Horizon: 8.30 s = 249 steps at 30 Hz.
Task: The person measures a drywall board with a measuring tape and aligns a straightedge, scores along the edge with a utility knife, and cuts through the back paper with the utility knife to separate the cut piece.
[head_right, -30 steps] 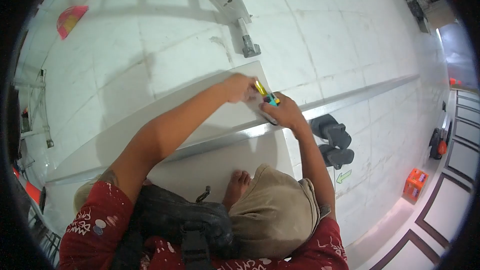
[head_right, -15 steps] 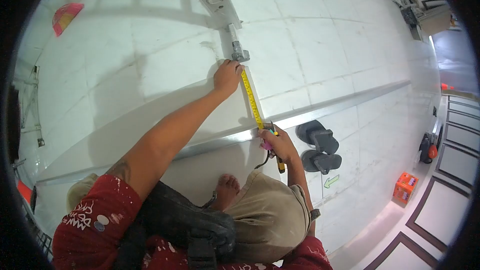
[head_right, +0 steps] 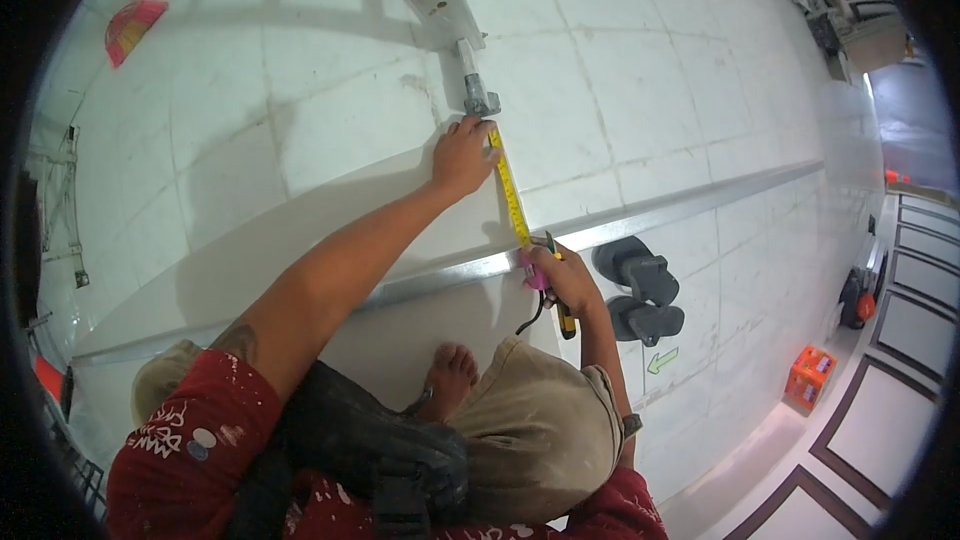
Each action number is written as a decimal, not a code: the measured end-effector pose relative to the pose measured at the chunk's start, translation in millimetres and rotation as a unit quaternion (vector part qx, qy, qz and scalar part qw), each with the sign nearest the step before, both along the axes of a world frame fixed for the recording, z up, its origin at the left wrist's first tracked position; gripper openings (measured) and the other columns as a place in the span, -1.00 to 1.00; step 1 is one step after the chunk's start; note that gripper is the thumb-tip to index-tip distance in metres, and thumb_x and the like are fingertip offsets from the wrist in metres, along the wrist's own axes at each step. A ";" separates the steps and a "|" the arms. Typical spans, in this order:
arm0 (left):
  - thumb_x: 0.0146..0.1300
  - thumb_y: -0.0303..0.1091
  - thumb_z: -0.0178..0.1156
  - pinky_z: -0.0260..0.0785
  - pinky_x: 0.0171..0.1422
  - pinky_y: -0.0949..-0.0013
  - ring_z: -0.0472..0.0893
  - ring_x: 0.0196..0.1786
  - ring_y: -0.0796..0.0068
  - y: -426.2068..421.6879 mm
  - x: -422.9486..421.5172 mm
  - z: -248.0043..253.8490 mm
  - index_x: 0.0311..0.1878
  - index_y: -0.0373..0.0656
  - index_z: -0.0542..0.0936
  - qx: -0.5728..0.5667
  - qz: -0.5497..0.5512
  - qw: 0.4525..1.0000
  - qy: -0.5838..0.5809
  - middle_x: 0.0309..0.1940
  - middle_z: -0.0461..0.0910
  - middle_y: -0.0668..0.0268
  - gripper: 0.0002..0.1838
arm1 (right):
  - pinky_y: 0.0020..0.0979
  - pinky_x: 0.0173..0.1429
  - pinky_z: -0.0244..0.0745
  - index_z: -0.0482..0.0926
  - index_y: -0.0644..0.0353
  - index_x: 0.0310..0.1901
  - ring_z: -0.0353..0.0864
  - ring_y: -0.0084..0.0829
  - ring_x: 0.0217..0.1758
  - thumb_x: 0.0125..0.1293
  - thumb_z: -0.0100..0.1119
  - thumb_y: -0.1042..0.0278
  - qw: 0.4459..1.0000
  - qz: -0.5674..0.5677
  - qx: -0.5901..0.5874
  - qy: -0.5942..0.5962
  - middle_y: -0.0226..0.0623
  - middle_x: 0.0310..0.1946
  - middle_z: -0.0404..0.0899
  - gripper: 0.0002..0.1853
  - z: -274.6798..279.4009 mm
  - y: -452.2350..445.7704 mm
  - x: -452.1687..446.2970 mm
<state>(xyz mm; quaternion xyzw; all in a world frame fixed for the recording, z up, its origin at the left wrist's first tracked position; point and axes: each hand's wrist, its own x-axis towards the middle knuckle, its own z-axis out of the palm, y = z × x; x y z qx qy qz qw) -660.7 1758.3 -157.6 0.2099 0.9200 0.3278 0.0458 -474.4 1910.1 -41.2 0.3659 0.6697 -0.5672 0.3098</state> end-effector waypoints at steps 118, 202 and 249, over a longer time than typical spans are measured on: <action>0.02 0.36 0.36 -0.40 0.60 -0.27 0.09 0.56 0.26 -11.4 13.4 -19.4 0.40 -0.15 0.37 -0.089 -0.066 0.993 0.046 0.38 0.32 0.23 0.01 | -0.24 -0.39 0.47 0.69 0.39 -0.35 0.52 -0.28 -0.55 0.24 0.11 0.06 0.750 0.615 0.243 0.034 -0.14 -0.57 0.57 -0.56 -69.0 13.9 -252.6; 0.10 -0.28 0.26 0.00 0.56 -0.09 0.24 0.39 0.11 -173.6 52.8 3.2 0.17 -0.13 0.39 -0.057 -0.133 0.987 0.070 0.17 0.32 0.16 -0.46 | -0.06 -0.07 0.60 0.48 0.12 0.06 0.64 -0.07 -0.11 0.44 0.06 0.26 0.654 0.628 0.283 0.311 -0.16 -0.22 0.56 -0.76 -79.1 53.8 -188.8; 0.07 -0.27 0.30 0.01 0.59 -0.06 0.27 0.42 0.16 -176.1 52.8 2.7 0.19 -0.11 0.43 -0.040 -0.113 0.991 0.061 0.19 0.35 0.19 -0.43 | -0.07 -0.16 0.62 0.42 0.11 0.02 0.70 -0.09 -0.26 0.45 0.06 0.32 0.567 0.726 0.310 0.235 -0.15 -0.34 0.63 -0.82 -64.4 32.8 -209.6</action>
